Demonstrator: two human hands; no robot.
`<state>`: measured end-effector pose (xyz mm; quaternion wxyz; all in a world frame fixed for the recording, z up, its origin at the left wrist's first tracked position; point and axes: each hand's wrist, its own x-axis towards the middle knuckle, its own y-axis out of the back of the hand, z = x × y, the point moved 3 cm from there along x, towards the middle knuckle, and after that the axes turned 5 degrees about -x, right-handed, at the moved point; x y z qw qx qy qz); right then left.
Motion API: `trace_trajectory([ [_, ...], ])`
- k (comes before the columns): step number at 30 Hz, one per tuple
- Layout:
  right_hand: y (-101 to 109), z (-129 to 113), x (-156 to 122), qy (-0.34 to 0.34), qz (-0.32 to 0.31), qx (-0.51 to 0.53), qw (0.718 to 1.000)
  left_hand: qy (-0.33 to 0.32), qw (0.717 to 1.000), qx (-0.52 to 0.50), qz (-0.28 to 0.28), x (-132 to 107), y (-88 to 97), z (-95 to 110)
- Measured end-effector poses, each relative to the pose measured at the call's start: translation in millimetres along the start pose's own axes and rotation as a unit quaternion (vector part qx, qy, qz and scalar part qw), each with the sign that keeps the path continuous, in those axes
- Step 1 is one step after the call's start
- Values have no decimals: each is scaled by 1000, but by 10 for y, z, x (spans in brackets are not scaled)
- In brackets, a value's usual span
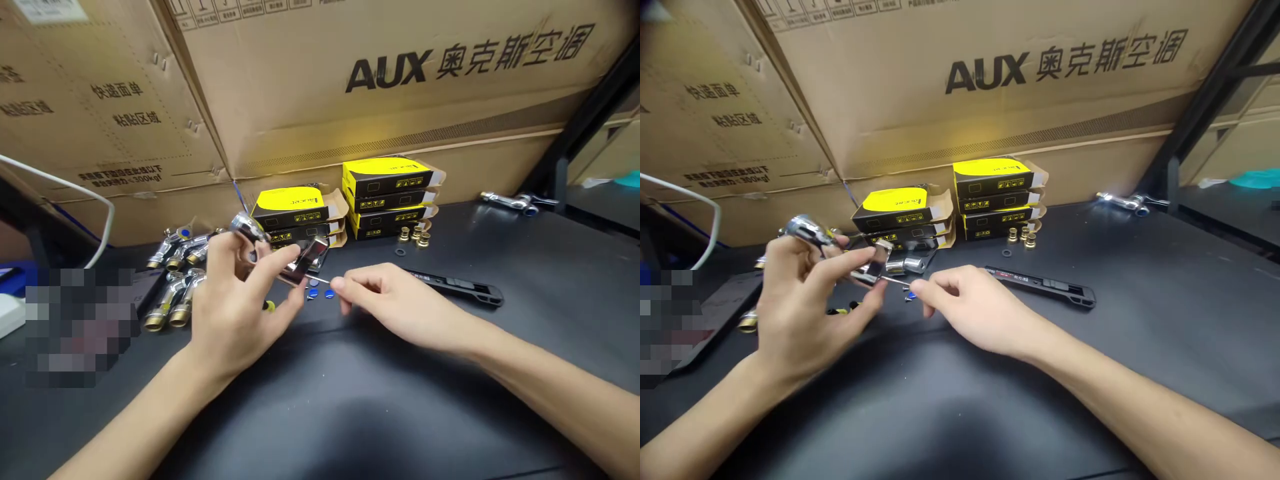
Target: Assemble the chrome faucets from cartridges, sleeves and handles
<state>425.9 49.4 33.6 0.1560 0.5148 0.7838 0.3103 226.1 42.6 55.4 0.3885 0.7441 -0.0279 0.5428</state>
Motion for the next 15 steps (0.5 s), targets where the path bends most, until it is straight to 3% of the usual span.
trace_trajectory([
  [2,27,-8,2,4,97,-129,987,37,999,-1,-18,5,-23,19],
  [5,15,-65,-34,30,211,-317,924,119,992,-27,-42,2,-52,48],
  [7,-21,-102,-66,47,247,-382,889,145,987,-41,-49,-1,-57,69],
  [9,-51,-131,-95,55,259,-401,877,150,987,-46,-44,0,-46,82],
  [12,-51,-160,-121,43,245,-358,900,134,990,-43,-29,12,-11,83],
  [15,-18,-152,-116,9,176,-217,960,95,994,-52,-10,27,37,64],
])
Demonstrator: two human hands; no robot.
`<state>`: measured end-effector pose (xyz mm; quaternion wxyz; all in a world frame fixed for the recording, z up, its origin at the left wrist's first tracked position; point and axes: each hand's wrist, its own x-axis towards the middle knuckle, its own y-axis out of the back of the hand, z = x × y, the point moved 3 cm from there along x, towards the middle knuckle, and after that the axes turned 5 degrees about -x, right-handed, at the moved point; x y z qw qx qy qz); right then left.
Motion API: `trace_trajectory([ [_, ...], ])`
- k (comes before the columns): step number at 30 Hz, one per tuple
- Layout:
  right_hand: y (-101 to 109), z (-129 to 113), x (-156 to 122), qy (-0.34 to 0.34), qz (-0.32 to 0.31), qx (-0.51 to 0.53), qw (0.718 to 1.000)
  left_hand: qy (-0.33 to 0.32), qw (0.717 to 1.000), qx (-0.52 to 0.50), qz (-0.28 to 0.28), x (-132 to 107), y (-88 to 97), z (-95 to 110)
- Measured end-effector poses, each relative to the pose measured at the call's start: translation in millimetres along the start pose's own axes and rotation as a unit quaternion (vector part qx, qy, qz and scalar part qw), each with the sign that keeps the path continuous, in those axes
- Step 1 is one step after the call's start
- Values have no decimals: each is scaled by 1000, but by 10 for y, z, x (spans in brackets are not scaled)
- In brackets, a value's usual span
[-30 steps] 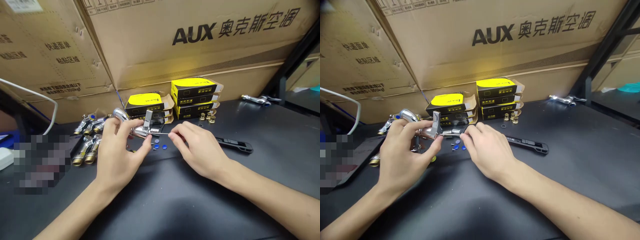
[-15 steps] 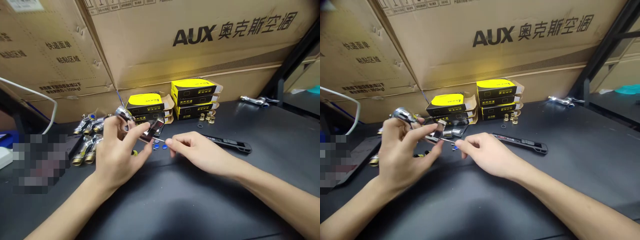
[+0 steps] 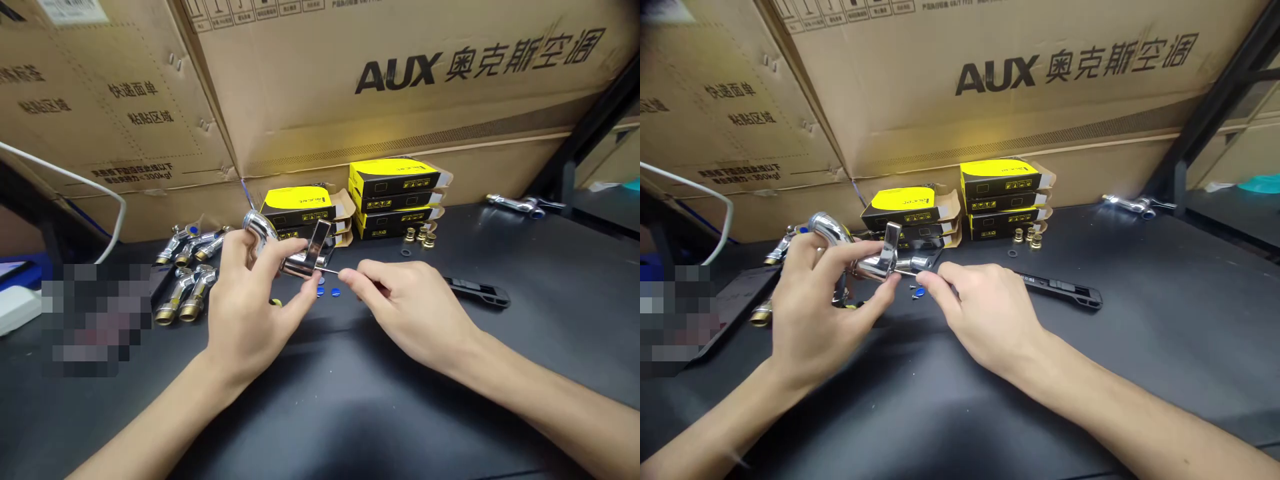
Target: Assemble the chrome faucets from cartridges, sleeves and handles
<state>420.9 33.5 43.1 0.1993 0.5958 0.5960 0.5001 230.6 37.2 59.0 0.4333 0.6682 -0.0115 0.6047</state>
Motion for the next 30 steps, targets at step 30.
trace_trajectory([
  [30,-68,51,21,-17,-175,270,947,-77,995,54,26,-56,73,9],
])
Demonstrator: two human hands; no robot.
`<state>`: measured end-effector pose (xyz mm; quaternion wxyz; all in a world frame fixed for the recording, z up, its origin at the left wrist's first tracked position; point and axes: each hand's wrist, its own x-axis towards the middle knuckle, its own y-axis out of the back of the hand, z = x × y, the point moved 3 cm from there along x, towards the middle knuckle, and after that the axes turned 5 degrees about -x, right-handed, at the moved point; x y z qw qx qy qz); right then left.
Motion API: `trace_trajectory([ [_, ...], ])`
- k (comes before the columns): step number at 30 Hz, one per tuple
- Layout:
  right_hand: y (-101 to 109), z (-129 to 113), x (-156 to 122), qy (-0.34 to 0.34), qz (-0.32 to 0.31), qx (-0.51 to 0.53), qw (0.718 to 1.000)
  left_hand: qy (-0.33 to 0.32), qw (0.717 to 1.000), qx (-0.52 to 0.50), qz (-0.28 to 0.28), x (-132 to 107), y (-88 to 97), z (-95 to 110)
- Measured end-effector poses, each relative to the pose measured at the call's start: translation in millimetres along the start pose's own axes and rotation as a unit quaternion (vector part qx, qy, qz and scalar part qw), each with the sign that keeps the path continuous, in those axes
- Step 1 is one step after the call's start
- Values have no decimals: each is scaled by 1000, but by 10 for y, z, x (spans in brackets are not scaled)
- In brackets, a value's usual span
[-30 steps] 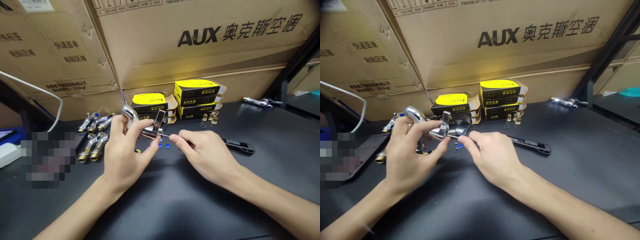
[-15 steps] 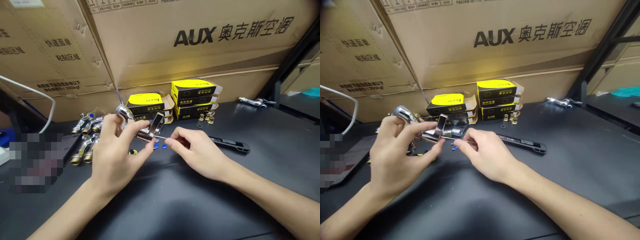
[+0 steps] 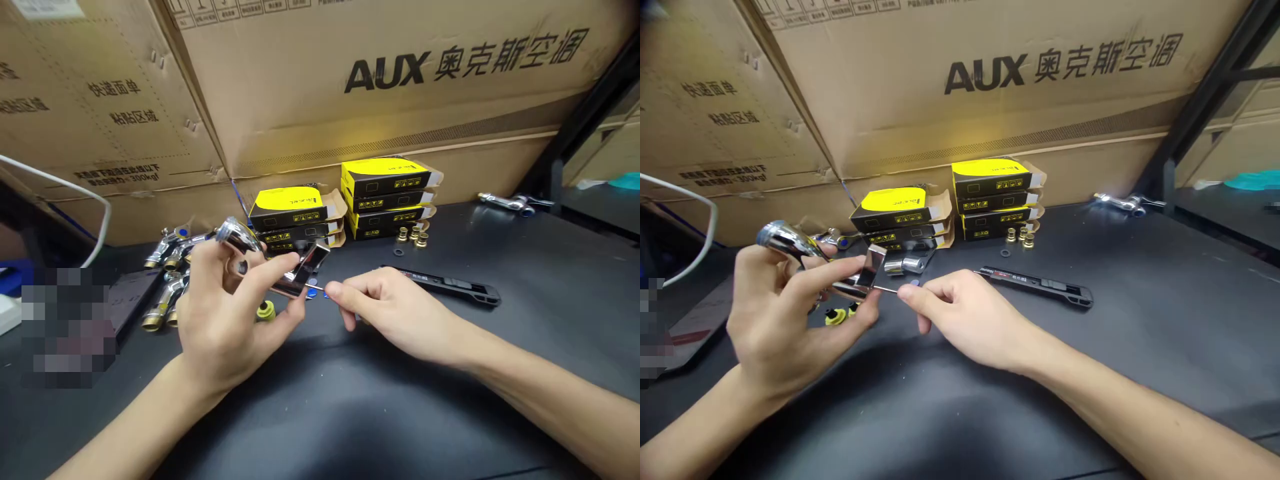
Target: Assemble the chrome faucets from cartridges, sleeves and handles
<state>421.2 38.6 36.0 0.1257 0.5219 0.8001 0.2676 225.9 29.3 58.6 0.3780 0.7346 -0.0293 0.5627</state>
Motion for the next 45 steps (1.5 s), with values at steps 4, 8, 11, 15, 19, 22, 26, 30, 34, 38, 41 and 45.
trace_trajectory([
  [4,3,39,43,-6,-28,23,999,-25,1000,-7,12,5,-20,-39],
  [8,12,34,59,21,82,-108,991,17,999,-28,-14,45,-58,-24],
  [11,28,-9,40,75,174,-230,955,48,998,-38,-17,59,-64,0],
  [15,37,-57,-10,128,247,-314,908,93,994,-46,-30,48,-85,-4],
  [19,22,-90,-51,151,261,-364,881,94,994,-44,-25,48,-78,10],
  [22,14,-115,-73,159,262,-384,871,94,994,-46,-19,52,-59,27],
  [26,16,-130,-87,153,264,-381,873,81,996,-39,-22,50,-48,47],
  [30,11,-143,-104,167,282,-377,866,57,998,-25,5,39,-36,47],
  [34,5,-151,-116,163,287,-351,876,31,999,-15,18,27,-33,40],
  [38,10,-144,-99,130,253,-282,916,27,999,-6,28,16,-25,56],
  [41,11,-136,-82,107,229,-234,939,41,999,3,23,2,-31,69],
  [45,-1,-115,-62,83,215,-213,950,50,999,-4,16,-2,-43,68],
])
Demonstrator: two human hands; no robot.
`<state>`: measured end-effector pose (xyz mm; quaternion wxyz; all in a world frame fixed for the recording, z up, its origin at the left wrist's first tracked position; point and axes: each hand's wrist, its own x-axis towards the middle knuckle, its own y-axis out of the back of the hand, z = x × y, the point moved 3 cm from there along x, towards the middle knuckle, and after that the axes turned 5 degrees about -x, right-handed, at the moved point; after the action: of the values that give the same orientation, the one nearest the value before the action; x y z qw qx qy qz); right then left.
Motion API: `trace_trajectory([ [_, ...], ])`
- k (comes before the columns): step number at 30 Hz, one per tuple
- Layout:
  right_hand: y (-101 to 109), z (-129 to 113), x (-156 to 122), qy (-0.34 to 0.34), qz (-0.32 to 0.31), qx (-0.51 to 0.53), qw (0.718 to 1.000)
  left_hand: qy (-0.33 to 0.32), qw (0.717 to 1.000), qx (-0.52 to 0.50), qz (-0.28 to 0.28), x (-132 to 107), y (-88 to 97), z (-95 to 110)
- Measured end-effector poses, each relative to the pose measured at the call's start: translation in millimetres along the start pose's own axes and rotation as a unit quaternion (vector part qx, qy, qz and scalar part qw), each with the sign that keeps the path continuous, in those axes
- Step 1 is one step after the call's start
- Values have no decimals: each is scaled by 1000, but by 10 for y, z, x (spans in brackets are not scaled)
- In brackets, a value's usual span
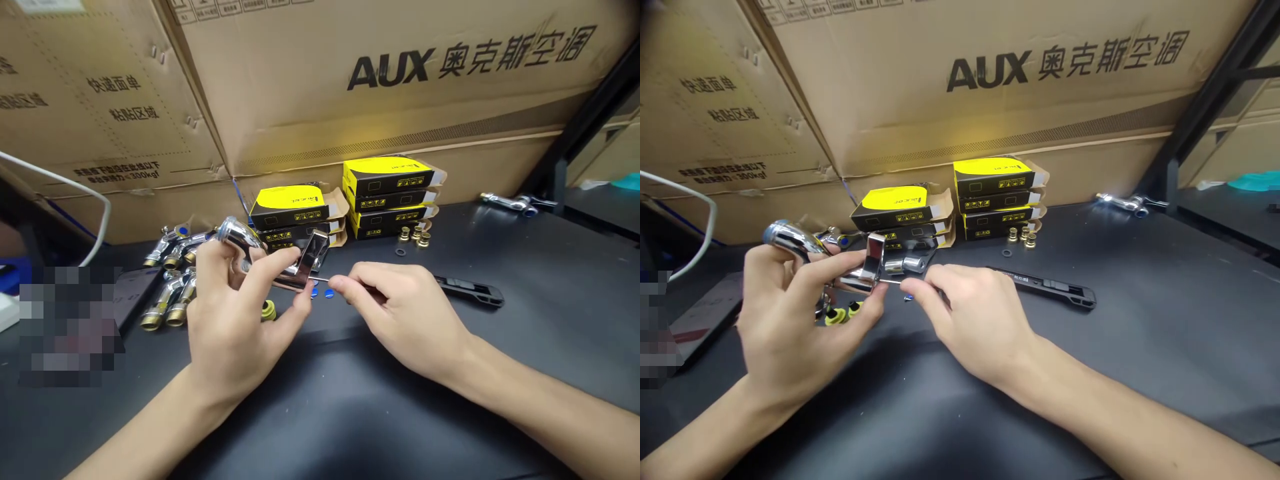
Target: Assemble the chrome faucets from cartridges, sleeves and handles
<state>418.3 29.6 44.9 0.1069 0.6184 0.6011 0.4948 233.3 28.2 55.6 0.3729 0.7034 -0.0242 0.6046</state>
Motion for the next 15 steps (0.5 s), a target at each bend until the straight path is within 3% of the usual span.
trace_trajectory([
  [15,-33,12,4,-10,-22,-32,999,46,997,-52,-40,71,-30,-83],
])
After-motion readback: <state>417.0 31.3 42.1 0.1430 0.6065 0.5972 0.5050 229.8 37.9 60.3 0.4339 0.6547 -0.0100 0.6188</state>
